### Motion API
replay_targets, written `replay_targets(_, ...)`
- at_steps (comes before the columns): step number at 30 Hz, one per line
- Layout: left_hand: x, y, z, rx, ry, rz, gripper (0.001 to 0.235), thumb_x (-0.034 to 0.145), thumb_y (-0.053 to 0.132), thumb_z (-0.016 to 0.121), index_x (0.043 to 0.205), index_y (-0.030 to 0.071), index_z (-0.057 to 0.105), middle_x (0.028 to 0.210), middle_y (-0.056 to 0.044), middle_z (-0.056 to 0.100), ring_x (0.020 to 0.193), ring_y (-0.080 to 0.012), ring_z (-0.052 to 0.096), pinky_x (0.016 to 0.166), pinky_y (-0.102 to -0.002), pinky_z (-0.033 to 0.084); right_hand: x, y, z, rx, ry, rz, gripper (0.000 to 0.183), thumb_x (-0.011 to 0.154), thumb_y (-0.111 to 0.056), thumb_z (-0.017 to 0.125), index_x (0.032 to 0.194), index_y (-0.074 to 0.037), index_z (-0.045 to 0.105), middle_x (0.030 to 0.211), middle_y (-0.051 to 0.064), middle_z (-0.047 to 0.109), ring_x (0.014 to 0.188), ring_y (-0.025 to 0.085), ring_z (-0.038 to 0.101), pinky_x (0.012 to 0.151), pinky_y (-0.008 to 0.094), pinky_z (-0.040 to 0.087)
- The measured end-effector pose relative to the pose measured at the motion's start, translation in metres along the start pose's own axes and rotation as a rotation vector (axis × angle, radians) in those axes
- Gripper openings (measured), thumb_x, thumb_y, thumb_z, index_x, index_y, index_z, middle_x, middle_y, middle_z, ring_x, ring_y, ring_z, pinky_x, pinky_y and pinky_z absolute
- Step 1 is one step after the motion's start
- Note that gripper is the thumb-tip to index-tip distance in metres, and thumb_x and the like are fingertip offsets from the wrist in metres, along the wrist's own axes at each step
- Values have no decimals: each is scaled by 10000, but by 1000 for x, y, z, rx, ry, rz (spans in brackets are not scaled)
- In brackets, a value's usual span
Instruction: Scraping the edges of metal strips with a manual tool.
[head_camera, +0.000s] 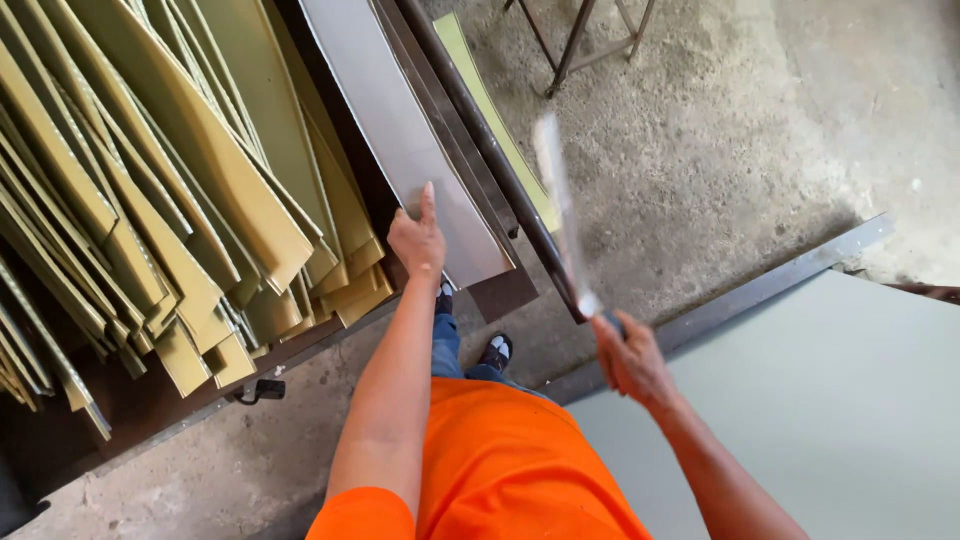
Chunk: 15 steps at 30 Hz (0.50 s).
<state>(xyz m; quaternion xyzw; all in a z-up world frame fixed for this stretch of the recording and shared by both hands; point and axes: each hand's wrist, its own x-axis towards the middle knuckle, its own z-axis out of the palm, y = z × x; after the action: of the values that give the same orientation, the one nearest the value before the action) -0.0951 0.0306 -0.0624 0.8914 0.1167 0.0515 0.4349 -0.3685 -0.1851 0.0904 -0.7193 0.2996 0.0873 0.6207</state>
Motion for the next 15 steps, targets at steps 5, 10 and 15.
replay_targets(5,-1,21,-15,-66,-18,-34,802,926,715,550,857,-76,662,849,-312,693,876,-493,667,807,-543,530,-12,-3,15,-173,-98,397,227,982,-433,605,988,-210,567,502,-2,453,353,122,422,320,335,321)
replay_targets(10,0,44,-12,63,-27,-21,812,952,750,533,876,-50,647,907,-305,700,917,-481,686,821,-558,540,-5,-16,-6,2,-66,225,345,975,-423,579,919,-84,607,475,7,455,329,123,420,306,320,312)
replay_targets(15,-2,58,-13,156,20,-206,763,842,796,549,970,51,650,929,-235,739,907,-474,692,767,-578,548,0,-7,-13,71,52,103,444,1053,-447,544,836,-61,515,507,1,484,351,102,446,306,295,337)
